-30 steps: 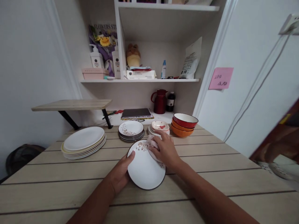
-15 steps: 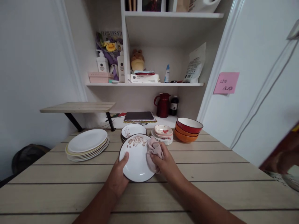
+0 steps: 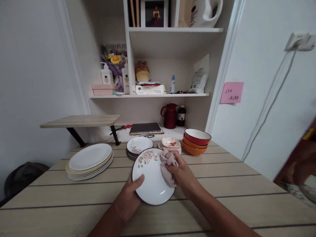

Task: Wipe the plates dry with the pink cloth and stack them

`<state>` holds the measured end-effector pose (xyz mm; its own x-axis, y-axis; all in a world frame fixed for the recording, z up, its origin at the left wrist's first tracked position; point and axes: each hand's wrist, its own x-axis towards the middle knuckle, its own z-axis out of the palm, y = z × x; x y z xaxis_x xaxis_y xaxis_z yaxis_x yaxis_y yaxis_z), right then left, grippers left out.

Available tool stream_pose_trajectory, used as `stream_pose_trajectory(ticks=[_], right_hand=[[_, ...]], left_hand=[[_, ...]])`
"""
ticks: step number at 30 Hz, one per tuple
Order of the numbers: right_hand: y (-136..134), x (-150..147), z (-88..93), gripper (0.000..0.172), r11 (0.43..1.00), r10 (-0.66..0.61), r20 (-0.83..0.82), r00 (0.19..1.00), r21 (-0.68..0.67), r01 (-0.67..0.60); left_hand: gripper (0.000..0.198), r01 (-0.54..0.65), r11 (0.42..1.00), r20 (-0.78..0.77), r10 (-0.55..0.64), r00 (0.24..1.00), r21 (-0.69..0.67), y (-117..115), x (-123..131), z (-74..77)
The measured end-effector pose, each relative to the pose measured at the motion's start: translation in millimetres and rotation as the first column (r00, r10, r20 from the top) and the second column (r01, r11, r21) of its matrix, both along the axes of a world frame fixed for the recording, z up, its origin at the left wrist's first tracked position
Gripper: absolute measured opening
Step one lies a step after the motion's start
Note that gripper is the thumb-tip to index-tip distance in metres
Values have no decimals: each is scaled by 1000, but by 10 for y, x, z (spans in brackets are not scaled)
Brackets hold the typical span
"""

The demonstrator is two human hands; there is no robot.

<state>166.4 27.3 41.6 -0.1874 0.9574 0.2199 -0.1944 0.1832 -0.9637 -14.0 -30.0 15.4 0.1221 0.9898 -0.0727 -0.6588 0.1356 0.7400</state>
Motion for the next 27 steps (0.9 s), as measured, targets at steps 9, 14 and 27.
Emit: stream_pose_trajectory(ticks=[9,14,27], right_hand=[[-117,235,262,46,947,262,379,888,77,-312],[-93,130,208,63,991,134,223,966,-16,-134],[-90,-248,-155,46,998,9,-149,989,-63,-19]], left_hand=[[60,196,979,-166,-203,965,-58,-85,-7,17],[51,16,1000,-183,-18,983,-16,8,-5,-77],[60,-258,964,-27,257,966,-67,1,8,49]])
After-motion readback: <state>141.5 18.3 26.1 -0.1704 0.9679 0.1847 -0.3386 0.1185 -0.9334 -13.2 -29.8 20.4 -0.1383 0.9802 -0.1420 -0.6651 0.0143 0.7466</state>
